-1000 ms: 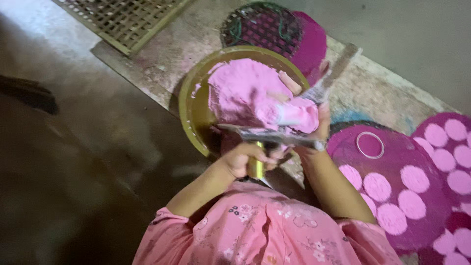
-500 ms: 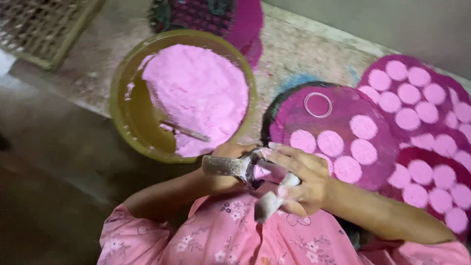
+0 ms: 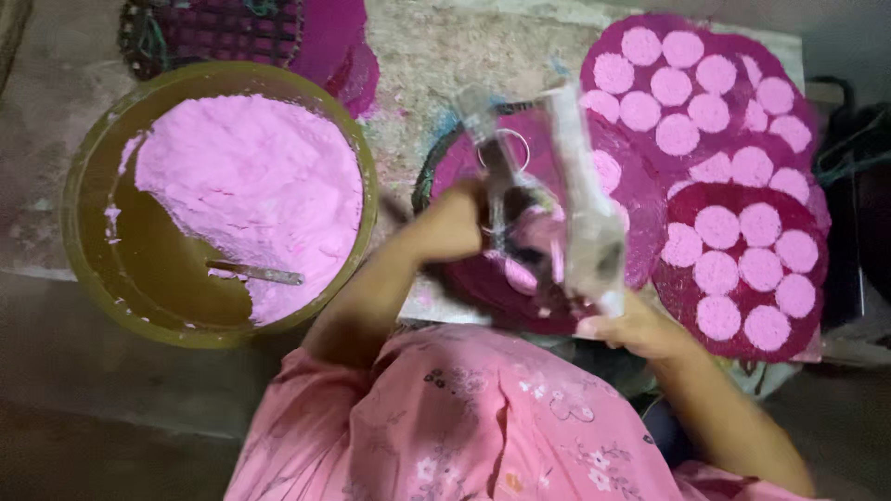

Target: The person scoops pink powder into a round mold held in a hand press, squeezes the press to compact the powder, and ejects the formed disc onto a tray. They repeat the cycle for many discs and then arrange the finished discs across drying trays.

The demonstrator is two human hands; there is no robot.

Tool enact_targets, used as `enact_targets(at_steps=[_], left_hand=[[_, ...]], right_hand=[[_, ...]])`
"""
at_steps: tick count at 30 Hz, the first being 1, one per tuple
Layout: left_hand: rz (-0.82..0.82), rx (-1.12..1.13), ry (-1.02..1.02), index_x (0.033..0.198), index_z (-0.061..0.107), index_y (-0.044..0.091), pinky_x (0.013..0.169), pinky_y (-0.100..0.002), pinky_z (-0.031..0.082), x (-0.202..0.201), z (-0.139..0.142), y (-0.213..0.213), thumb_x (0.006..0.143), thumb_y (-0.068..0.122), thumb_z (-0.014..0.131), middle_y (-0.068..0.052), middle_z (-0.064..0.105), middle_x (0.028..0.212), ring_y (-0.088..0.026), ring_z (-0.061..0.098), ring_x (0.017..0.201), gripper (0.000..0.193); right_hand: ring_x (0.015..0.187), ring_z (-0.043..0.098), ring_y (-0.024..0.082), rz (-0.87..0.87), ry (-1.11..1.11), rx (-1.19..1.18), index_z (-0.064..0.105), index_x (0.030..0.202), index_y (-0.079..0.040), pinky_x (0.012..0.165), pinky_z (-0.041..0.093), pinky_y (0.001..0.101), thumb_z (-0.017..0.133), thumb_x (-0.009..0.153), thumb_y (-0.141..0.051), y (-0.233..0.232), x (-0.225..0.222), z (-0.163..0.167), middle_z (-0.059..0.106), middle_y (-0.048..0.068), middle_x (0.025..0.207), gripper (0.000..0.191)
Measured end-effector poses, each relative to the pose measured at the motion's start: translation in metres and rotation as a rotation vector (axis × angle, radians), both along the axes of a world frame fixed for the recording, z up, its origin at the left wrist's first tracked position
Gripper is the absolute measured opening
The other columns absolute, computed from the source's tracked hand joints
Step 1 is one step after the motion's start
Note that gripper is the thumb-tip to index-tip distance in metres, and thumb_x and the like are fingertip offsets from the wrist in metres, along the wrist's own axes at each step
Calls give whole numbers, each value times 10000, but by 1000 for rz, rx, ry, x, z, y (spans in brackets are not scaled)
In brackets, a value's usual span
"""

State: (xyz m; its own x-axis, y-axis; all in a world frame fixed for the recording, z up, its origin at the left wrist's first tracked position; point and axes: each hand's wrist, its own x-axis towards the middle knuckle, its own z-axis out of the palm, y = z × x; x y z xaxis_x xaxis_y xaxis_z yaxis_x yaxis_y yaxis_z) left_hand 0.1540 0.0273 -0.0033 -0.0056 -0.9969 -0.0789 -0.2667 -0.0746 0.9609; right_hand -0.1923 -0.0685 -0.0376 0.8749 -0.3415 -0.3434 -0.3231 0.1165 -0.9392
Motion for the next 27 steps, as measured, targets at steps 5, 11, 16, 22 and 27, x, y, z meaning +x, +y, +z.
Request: enact_targets(at_steps=[5,11,16,22,27], left_hand=[[830,-181,-415,1410,479,-46,1126,-508,344,28,-83,-54,846,305,846,-289,499,1424,-432,457,1334,760],[828,-64,684,1492,468,9,1125,-374,428,33,-145,-44,992,27,415,-212,532,1537,-295,544,1370,504],[904,-165,402,1524,378,0,1174,-373,376,-30,-148,28,1033,-3,461,-175,497,1534,-250,504,1394,498],[764,-228,-504,1498,346,77,1200,-508,273,-51,-117,75,677,127,910,-199,394,1503,-392,361,1408,998],[183,-223,-465,1609,162,32,1220,-535,230,-19,-105,46,695,284,960,-252,326,1582,-436,276,1489,1239]], right_hand=[[792,428,167,-536,54,-64,387,1629,-11,518,345,236,856,805,-304,12,-72,-52,448,134,1078,992],[1265,585,325,-578,-498,4,358,1505,-7,1093,489,489,786,823,-259,23,-52,-26,548,184,1366,844],[1274,577,349,-546,-490,31,382,1514,15,1102,473,519,777,845,-289,19,-22,-8,556,208,1361,834],[1294,570,334,-525,-417,85,387,1514,43,1120,448,476,768,827,-299,22,-2,-7,561,210,1379,856],[1348,537,318,-564,-448,85,358,1543,30,1153,445,472,794,829,-256,43,2,-5,523,180,1442,884]])
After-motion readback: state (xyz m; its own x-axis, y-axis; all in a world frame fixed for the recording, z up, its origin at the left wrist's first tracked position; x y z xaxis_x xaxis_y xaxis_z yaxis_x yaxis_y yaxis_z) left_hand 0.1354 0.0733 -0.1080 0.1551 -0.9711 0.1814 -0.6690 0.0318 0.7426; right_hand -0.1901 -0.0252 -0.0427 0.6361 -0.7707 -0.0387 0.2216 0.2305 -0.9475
